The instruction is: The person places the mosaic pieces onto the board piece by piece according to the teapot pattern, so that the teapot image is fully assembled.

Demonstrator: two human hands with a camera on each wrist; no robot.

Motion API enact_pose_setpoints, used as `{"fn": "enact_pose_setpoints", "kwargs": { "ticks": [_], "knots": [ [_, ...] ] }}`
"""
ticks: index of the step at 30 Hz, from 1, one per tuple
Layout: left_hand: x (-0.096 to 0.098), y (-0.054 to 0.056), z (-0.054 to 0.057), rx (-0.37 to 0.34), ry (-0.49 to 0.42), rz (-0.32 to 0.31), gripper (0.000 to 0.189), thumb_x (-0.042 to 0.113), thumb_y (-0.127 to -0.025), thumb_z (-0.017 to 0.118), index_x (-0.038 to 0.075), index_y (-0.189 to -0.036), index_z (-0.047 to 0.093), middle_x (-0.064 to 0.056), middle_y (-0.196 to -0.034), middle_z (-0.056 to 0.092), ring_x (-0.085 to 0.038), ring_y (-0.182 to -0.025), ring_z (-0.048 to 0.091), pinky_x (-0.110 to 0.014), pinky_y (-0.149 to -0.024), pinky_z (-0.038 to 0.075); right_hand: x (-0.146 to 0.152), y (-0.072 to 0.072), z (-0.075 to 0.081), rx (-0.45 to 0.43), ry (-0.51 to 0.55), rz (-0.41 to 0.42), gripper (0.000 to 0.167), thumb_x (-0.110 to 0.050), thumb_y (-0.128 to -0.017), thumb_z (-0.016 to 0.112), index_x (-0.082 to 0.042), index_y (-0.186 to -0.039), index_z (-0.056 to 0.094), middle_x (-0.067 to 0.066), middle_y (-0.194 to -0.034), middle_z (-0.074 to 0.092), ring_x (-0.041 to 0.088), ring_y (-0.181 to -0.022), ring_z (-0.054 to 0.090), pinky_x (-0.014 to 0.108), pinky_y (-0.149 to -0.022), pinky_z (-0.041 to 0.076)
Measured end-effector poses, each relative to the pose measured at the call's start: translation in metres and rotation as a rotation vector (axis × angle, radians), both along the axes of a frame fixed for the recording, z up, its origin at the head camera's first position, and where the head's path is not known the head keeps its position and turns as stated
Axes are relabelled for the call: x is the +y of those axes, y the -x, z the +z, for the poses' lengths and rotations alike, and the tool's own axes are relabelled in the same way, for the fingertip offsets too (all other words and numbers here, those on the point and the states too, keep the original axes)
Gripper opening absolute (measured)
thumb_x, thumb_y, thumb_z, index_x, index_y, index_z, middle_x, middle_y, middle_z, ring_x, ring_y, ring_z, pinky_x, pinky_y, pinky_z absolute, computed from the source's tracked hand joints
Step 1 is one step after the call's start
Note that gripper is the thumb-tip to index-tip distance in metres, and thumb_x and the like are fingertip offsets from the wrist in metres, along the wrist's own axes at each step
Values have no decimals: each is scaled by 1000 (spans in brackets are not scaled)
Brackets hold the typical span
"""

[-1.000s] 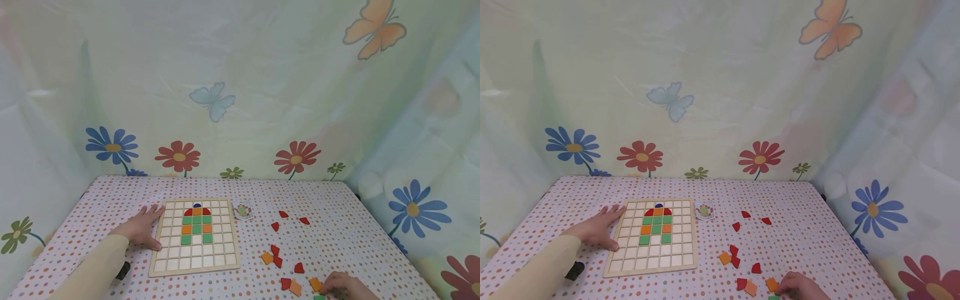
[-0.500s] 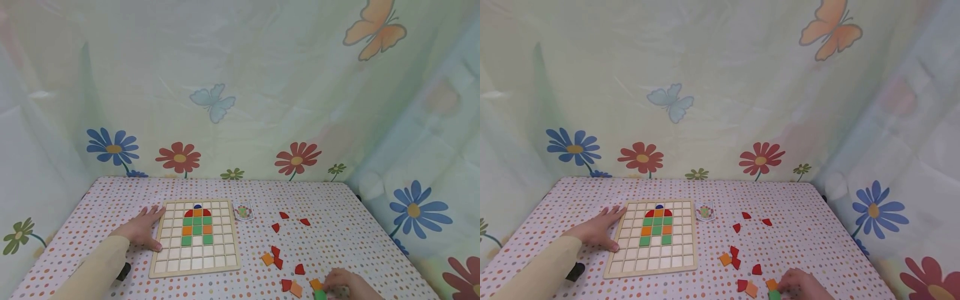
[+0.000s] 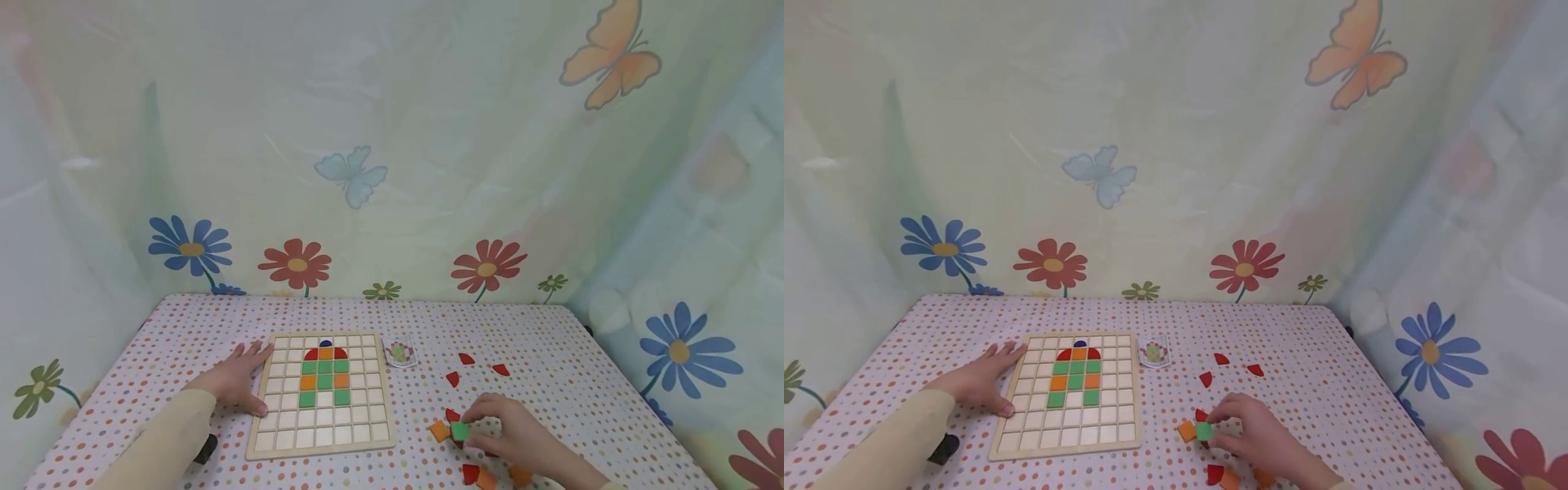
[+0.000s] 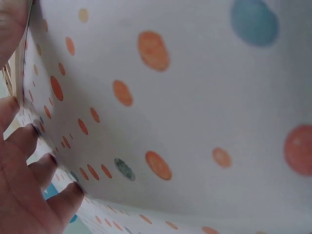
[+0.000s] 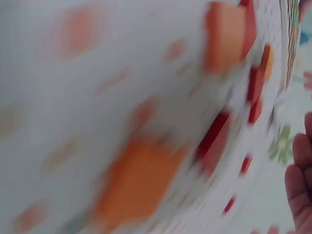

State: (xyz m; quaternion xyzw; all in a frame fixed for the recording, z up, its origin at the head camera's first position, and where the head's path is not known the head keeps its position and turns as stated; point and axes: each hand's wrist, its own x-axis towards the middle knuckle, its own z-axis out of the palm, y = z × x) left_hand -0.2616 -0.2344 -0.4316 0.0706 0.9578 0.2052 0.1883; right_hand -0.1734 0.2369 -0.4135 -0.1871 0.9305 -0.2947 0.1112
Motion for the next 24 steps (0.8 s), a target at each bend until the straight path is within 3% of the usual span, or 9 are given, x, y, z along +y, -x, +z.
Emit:
{"fn": "enact_pose_setpoints", "kwargs": {
  "ticks": [5,12,24],
  "knots": [
    [1,0,-1,7,14,-8,121,34,-65,96,5,-161,28,-30,-167,15,-56,-153,6,-77,-117,16,-45,18,-4,31,36,42,20,-30,-87,82,-19,-103,76,-7,-103,72,19,-94,67,35,-81,58],
    [0,2,-3,14,11,10,121,33,-64,96,7,-161,28,-28,-168,15,-54,-154,5,-77,-118,15,-101,34,-7,14,136,75,17,-24,-88,82,-19,-103,76,-4,-109,74,24,-110,69,54,-98,54],
    [-2,1,-7,39,15,9,121,35,-63,96,8,-161,31,-27,-168,17,-55,-154,8,-77,-115,21,-151,47,-24,22,207,60,16,-21,-87,82,-14,-102,78,-2,-112,74,22,-114,65,45,-102,53]
  ]
}}
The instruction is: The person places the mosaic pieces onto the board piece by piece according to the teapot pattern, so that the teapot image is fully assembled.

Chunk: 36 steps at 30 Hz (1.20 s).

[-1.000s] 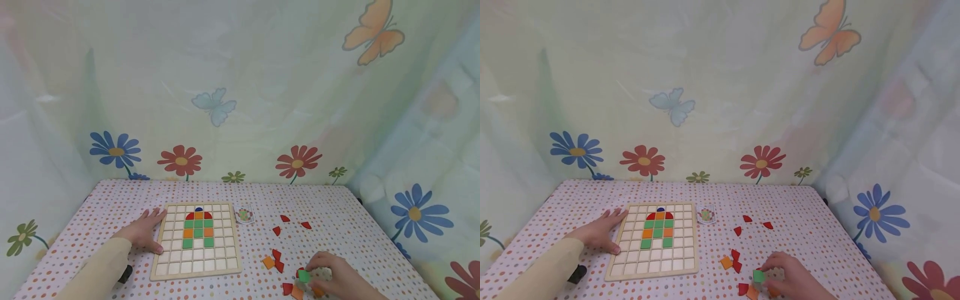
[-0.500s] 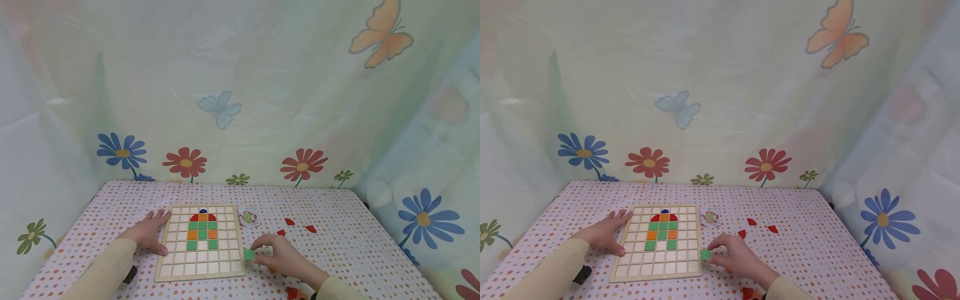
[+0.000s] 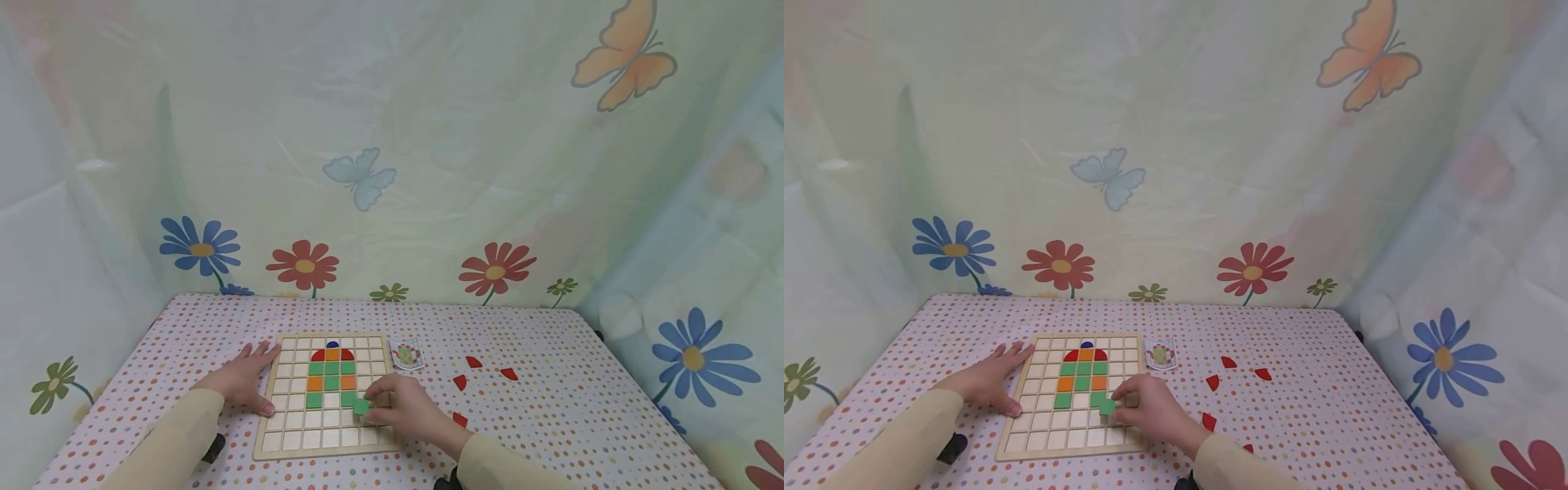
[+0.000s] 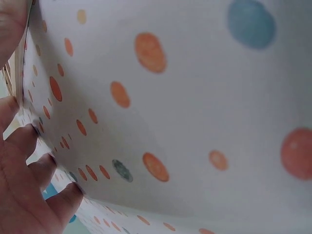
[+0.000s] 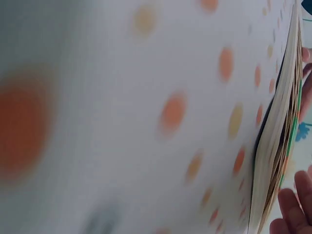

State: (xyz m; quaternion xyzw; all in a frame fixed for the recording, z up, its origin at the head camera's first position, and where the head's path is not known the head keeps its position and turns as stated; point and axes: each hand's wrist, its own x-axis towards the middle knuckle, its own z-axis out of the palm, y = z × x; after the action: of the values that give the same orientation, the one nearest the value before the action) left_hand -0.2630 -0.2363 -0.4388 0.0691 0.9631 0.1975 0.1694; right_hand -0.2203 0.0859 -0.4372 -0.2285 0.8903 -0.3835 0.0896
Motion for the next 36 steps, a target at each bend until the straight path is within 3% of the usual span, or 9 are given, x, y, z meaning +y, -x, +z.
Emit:
{"fn": "enact_pose_setpoints", "kwargs": {
  "ticks": [6,10,17,28,36],
  "knots": [
    [1,1,0,-4,-4,10,122,34,-63,97,7,-161,29,-27,-168,17,-54,-154,7,-76,-118,18,-14,0,-4,-56,78,-43,20,-20,-87,82,-11,-104,78,2,-115,74,25,-117,64,49,-104,51],
    [1,0,0,2,-5,10,122,33,-63,97,7,-161,30,-27,-168,17,-54,-155,7,-76,-118,18,-21,-1,-5,-46,86,-62,18,-17,-86,83,-10,-101,77,4,-114,73,27,-117,64,51,-105,51],
    [3,-2,5,7,-6,9,121,32,-64,97,6,-161,30,-28,-168,17,-54,-154,7,-75,-119,18,-35,1,-7,20,-23,-127,19,-15,-82,85,-9,-98,77,3,-110,70,21,-108,63,46,-100,53],
    [3,-1,4,7,-3,4,122,33,-63,97,6,-160,30,-27,-168,18,-55,-154,8,-75,-119,19,-53,-3,-4,94,-183,-53,17,-17,-78,89,-9,-90,80,-1,-102,70,14,-100,59,31,-91,55],
    [3,-3,6,6,-13,6,120,32,-63,97,6,-160,31,-27,-168,18,-55,-154,8,-75,-118,18,-62,-7,-4,146,-248,-80,19,-20,-75,92,-10,-86,80,5,-115,68,22,-109,60,37,-97,56]
  ]
}}
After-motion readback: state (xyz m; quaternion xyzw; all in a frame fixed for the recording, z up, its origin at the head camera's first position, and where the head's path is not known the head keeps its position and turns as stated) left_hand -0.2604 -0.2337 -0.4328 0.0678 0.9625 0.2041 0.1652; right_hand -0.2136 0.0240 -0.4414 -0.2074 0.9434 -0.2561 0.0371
